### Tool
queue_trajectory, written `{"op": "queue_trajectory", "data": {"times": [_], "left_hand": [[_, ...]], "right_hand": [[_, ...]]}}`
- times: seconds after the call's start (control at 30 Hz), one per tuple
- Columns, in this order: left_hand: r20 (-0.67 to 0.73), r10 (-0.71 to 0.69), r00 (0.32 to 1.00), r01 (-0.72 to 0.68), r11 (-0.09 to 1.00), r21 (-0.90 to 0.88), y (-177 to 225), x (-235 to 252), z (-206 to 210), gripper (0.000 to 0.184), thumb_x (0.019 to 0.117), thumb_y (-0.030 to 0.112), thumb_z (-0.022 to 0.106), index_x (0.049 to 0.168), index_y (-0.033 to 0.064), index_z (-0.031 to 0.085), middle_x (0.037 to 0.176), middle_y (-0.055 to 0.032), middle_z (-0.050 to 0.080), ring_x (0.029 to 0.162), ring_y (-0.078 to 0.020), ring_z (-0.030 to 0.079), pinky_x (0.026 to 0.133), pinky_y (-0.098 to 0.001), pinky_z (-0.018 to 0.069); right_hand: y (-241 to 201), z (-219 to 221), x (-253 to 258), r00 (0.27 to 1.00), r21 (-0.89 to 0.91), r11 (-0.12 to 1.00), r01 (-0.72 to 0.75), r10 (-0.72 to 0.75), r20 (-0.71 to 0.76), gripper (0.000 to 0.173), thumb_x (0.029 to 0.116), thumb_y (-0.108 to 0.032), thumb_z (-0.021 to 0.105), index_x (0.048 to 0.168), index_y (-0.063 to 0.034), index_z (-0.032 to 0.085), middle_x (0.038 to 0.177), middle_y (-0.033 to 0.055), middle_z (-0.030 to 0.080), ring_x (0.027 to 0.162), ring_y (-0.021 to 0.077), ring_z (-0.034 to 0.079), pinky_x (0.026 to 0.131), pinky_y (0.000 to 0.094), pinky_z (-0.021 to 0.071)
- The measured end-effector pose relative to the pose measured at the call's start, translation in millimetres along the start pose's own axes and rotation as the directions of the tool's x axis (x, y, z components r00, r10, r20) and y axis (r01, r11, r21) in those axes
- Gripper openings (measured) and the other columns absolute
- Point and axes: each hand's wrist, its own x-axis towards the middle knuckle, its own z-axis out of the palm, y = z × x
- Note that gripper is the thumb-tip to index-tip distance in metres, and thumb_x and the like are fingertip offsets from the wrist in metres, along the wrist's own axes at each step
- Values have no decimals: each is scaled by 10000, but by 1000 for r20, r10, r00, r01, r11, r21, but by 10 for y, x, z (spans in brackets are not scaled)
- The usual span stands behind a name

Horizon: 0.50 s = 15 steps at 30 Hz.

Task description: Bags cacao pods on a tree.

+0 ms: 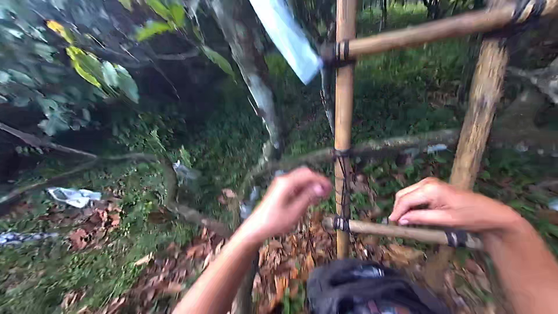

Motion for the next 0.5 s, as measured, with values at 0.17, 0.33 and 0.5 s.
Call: {"op": "queue_trajectory", "data": {"times": [0.17, 0.33, 0.5], "left_hand": [[674, -142, 725, 185, 983, 8, 124, -932, 1186, 579, 1037, 352, 583, 1423, -76, 532, 1431, -238, 582, 1367, -339, 542, 1167, -442, 395], [714, -98, 693, 99, 994, 40, 353, -1201, 1336, 453, 1039, 195, 538, 1380, -102, 558, 1395, -283, 595, 1310, -391, 594, 1100, -462, 471], [605, -36, 795, -5, 998, 65, 456, -1364, 1431, 195, 891, -9, 607, 1059, -33, 703, 972, -183, 737, 912, -327, 742, 810, -420, 601]], "right_hand": [[-159, 421, -710, 931, 73, 947, -313, 321, -176, 271, 1011, -249, 578, 861, -107, 755, 642, -118, 627, 563, -45, 573, 525, 122, 507], [-74, 1199, -934, 894, 134, 904, -406, 362, 264, 341, 1057, -152, 447, 1227, -58, 728, 1194, 27, 742, 1112, 68, 683, 1003, 274, 541], [-114, 1540, -636, 591, -74, 734, -676, 599, 540, 363, 1080, -63, 409, 1365, 59, 598, 1304, 250, 651, 1231, 370, 622, 1074, 526, 442]]}}
